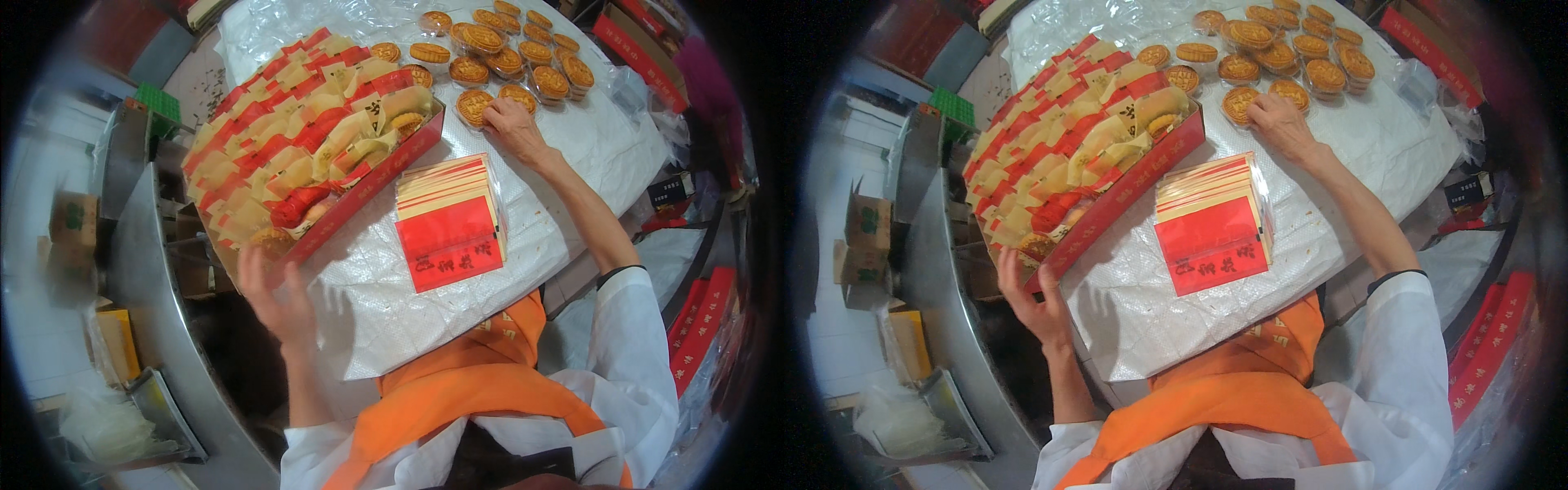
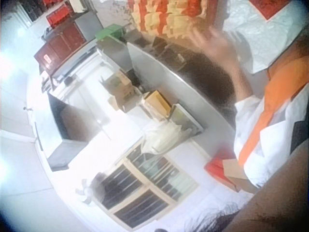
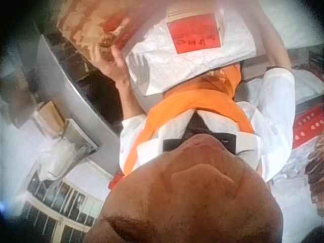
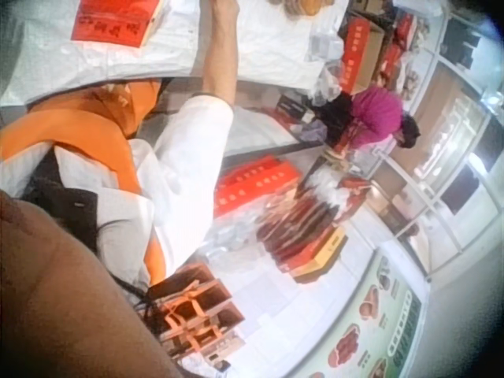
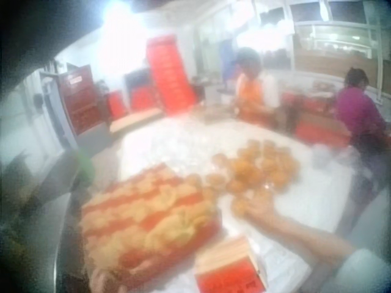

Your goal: The person wraps individual mooncakes in small paper wrappers and places them into a red box. The person repeatedly picks up a mooncake, wraps it, and arranges it in the box.

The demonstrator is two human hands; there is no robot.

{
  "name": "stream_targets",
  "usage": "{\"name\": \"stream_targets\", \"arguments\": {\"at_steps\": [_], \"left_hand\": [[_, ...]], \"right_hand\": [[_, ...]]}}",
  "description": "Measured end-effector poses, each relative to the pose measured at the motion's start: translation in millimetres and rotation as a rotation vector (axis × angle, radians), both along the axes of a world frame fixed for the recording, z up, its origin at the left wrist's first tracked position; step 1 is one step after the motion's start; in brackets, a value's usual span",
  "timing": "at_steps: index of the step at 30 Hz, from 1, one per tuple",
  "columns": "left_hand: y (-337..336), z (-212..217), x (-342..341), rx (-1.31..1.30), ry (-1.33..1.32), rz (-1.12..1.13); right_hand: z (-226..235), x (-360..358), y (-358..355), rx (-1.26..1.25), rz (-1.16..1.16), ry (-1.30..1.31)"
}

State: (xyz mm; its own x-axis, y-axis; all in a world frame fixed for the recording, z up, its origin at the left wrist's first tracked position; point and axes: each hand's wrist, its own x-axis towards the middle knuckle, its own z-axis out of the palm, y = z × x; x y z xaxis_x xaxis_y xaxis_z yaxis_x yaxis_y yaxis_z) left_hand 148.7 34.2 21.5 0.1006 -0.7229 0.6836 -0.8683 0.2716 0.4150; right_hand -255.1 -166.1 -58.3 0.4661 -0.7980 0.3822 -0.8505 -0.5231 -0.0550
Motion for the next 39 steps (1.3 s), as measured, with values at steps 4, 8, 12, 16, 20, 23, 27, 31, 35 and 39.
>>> {"name": "stream_targets", "arguments": {"at_steps": [4,8,12,16,20,23,27,31,35,39], "left_hand": [[-2,-9,-52,0.072,0.094,-0.306],[-12,-15,-105,0.230,0.435,-0.522],[-34,-15,-150,0.554,1.014,-0.646],[-54,-13,-189,0.851,1.298,-0.622],[-66,-13,-214,1.024,1.486,-0.713],[-62,-15,-221,0.909,1.617,-0.826],[-54,-15,-212,0.905,1.382,-0.852],[-45,-17,-206,1.014,1.186,-0.908],[-38,-23,-203,1.042,1.237,-0.918],[-25,-38,-185,0.633,0.668,-0.632]], "right_hand": [[-2,4,5,-0.178,0.042,-0.057],[6,3,11,0.167,-0.127,-0.416],[26,-9,29,0.657,-0.295,-1.239],[44,-12,79,0.862,-0.174,-1.710],[50,7,138,0.819,0.043,-1.745],[55,14,164,0.865,0.033,-1.857],[69,5,172,0.957,0.034,-1.767],[77,-1,179,0.963,-0.105,-1.422],[66,-4,189,1.007,-0.141,-1.469],[46,-15,191,0.798,-0.257,-1.571]]}}
